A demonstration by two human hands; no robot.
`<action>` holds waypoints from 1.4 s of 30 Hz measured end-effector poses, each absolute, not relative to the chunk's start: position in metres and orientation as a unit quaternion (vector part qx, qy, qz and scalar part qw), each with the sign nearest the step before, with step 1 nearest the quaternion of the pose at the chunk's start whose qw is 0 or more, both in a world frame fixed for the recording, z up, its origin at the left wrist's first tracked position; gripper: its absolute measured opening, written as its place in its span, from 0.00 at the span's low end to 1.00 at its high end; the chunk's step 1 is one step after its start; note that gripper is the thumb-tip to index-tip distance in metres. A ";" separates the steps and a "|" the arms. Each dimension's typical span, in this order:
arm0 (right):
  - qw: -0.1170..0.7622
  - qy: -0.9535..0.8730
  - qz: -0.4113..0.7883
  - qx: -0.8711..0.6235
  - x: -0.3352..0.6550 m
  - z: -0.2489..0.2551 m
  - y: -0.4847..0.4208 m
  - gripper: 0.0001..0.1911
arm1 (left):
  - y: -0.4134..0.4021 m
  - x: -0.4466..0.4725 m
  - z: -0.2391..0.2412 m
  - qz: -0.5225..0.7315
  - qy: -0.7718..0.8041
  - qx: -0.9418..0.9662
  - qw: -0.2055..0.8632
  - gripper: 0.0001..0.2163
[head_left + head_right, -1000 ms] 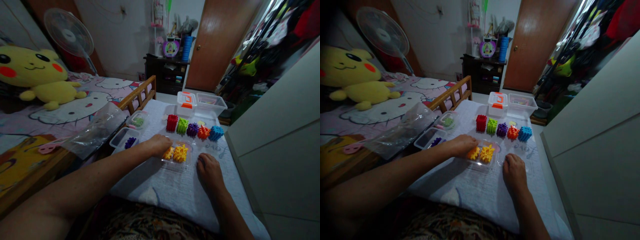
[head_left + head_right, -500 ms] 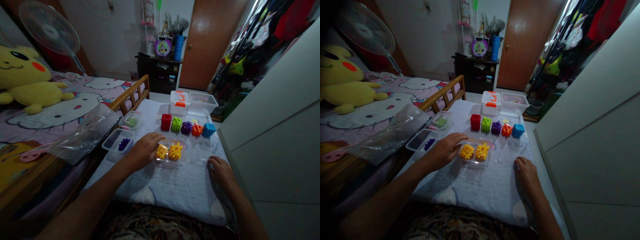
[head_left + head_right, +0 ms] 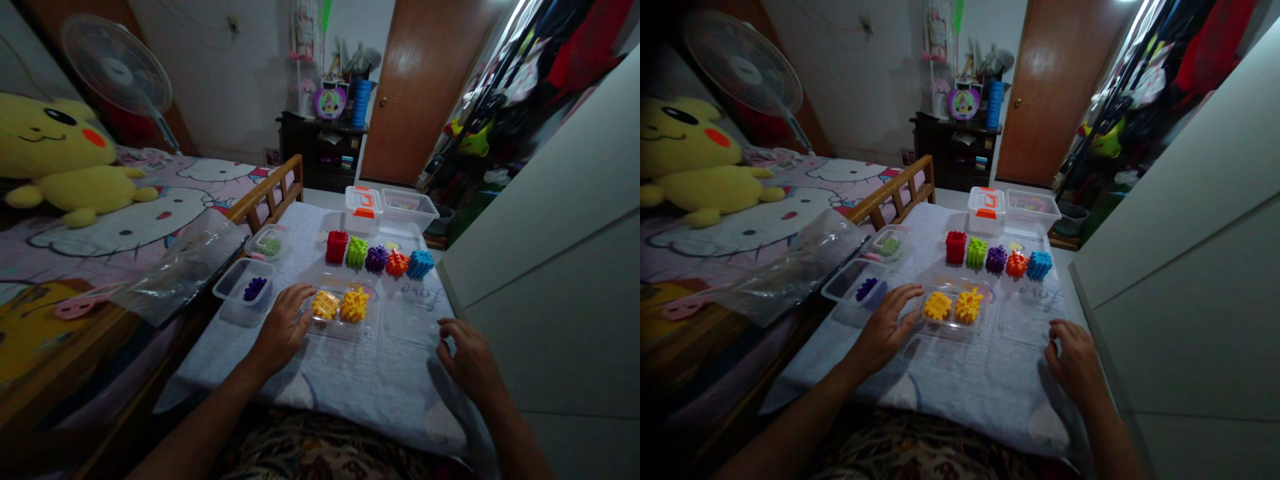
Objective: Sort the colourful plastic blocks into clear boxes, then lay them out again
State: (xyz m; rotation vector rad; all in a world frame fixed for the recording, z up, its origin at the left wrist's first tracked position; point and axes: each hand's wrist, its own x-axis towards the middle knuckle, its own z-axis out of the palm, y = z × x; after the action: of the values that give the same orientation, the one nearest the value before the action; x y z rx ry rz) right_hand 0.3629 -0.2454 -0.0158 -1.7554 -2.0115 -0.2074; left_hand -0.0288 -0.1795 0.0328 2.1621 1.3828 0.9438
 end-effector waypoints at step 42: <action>0.156 -0.768 0.109 -0.612 0.209 0.023 -0.096 0.12 | -0.174 -0.010 -0.008 0.475 0.605 0.445 0.459 0.25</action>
State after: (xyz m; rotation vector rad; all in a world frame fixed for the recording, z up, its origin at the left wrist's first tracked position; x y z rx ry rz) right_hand 0.2089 -0.0957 0.0226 -1.7519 -2.1974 0.3108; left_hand -0.0103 -0.1738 -0.0076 1.0964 1.4885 1.1689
